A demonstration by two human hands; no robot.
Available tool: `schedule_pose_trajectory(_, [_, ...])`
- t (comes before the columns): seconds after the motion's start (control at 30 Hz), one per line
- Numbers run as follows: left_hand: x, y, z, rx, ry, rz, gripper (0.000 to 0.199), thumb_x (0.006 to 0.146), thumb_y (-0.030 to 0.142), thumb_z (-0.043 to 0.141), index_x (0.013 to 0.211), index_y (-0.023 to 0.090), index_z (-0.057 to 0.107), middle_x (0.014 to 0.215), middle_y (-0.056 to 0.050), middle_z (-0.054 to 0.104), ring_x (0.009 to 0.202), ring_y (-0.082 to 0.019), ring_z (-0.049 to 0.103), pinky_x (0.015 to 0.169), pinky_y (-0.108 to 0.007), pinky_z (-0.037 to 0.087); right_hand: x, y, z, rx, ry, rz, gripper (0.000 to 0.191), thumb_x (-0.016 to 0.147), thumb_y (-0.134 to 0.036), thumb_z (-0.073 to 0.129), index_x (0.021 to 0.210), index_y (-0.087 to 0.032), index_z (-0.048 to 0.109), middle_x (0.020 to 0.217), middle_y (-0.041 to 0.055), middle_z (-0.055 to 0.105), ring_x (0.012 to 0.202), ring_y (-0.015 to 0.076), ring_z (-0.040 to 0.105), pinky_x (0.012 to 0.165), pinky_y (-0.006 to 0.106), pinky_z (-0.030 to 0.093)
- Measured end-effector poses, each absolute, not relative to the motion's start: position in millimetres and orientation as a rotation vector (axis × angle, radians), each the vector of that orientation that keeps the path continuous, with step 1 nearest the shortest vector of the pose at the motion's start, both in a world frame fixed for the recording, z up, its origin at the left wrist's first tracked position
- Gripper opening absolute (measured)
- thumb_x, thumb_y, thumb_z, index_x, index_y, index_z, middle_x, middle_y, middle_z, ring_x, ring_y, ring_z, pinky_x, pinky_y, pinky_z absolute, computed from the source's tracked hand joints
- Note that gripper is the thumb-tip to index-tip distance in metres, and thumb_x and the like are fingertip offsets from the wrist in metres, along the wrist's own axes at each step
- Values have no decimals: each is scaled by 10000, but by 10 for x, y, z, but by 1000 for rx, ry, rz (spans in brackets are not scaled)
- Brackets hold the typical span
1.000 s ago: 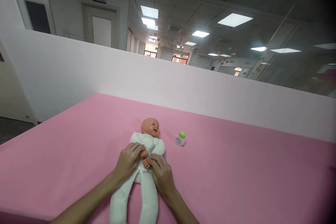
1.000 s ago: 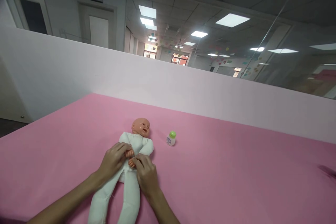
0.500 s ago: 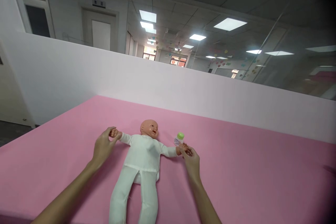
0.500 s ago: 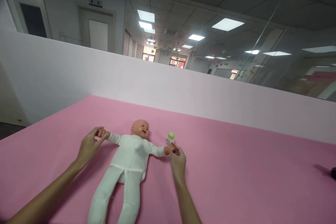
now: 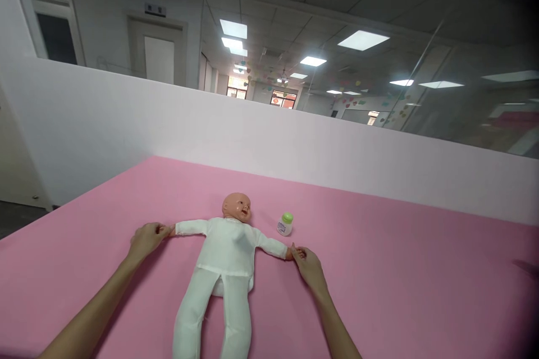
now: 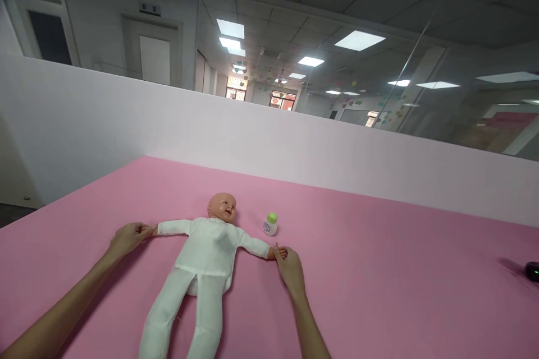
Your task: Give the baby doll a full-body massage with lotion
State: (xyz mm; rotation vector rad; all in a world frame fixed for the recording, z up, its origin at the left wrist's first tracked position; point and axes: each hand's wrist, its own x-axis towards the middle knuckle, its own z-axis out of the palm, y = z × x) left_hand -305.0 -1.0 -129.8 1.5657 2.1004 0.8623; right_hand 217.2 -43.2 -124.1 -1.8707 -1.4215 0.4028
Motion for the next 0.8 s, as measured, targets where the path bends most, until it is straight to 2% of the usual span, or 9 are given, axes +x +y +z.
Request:
schedule_pose_trajectory(0.07, [-2942,-34,-1195,1621,2207,936,517,860,597,506,1033,166,734,1058,-164,722,1038,-396,632,812,-458,472,2200,-406,-1248,-1851,-1377,335,576,797,-661,552,963,-143,739,1014,174,767,937,321,707,826,397,527])
schedule_pose_trajectory(0.13, [-2672,-82,-1021,1744,2205,1187,570,896,568,492,1236,153,684,1259,-202,659,1207,-426,558,959,-552,446,2200,-367,-1214,-1779,-1343,249,607,810,-629,555,1103,-124,723,1143,193,738,1015,327,695,890,428,532])
schedule_pose_trajectory(0.23, [-1957,-189,-686,1879,1587,1486,502,917,545,553,1241,182,678,1288,-149,668,1225,-347,584,1061,-525,439,2137,-264,-1070,-1625,-1419,162,562,906,-549,459,1196,-131,697,1229,176,709,1082,310,676,947,462,533])
schedule_pose_trajectory(0.3, [-1366,-246,-491,1718,1127,1383,452,914,538,621,1193,191,703,1242,-134,711,1159,-310,650,1043,-476,485,2079,-170,-953,-1573,-1489,97,519,957,-458,379,1218,-137,693,1250,161,707,1152,302,652,1005,485,513])
schedule_pose_trajectory(0.4, [-547,-222,-356,1105,681,1033,415,951,489,643,1133,121,700,1215,-204,725,1084,-285,720,1012,-412,537,2033,-32,-842,-1544,-1610,31,491,965,-326,352,1289,-142,671,1323,141,688,1243,283,618,1085,488,472])
schedule_pose_trajectory(0.47, [-140,-116,-368,754,622,877,399,994,432,608,1137,65,667,1228,-261,705,1080,-269,734,998,-363,556,2045,44,-840,-1527,-1707,26,501,941,-286,400,1365,-149,630,1408,130,646,1304,278,589,1116,478,457])
schedule_pose_trajectory(0.57, [242,102,-440,434,650,894,445,1038,410,526,1245,23,602,1341,-300,625,1164,-263,704,976,-311,574,2097,136,-934,-1487,-1819,-7,551,919,-259,423,1435,-143,578,1511,128,562,1397,282,520,1164,498,416])
schedule_pose_trajectory(0.7, [481,296,-507,368,657,953,503,1060,445,449,1364,53,536,1508,-270,497,1293,-258,622,982,-294,574,2139,239,-1117,-1454,-1864,-51,572,901,-169,383,1434,-147,586,1487,117,588,1409,249,518,1182,503,410])
schedule_pose_trajectory(0.8, [559,325,-551,351,640,941,552,1063,462,417,1410,39,495,1527,-287,465,1307,-267,610,986,-318,576,2146,286,-1197,-1446,-1901,-82,589,871,-111,394,1427,-132,589,1478,138,592,1408,254,520,1174,527,421])
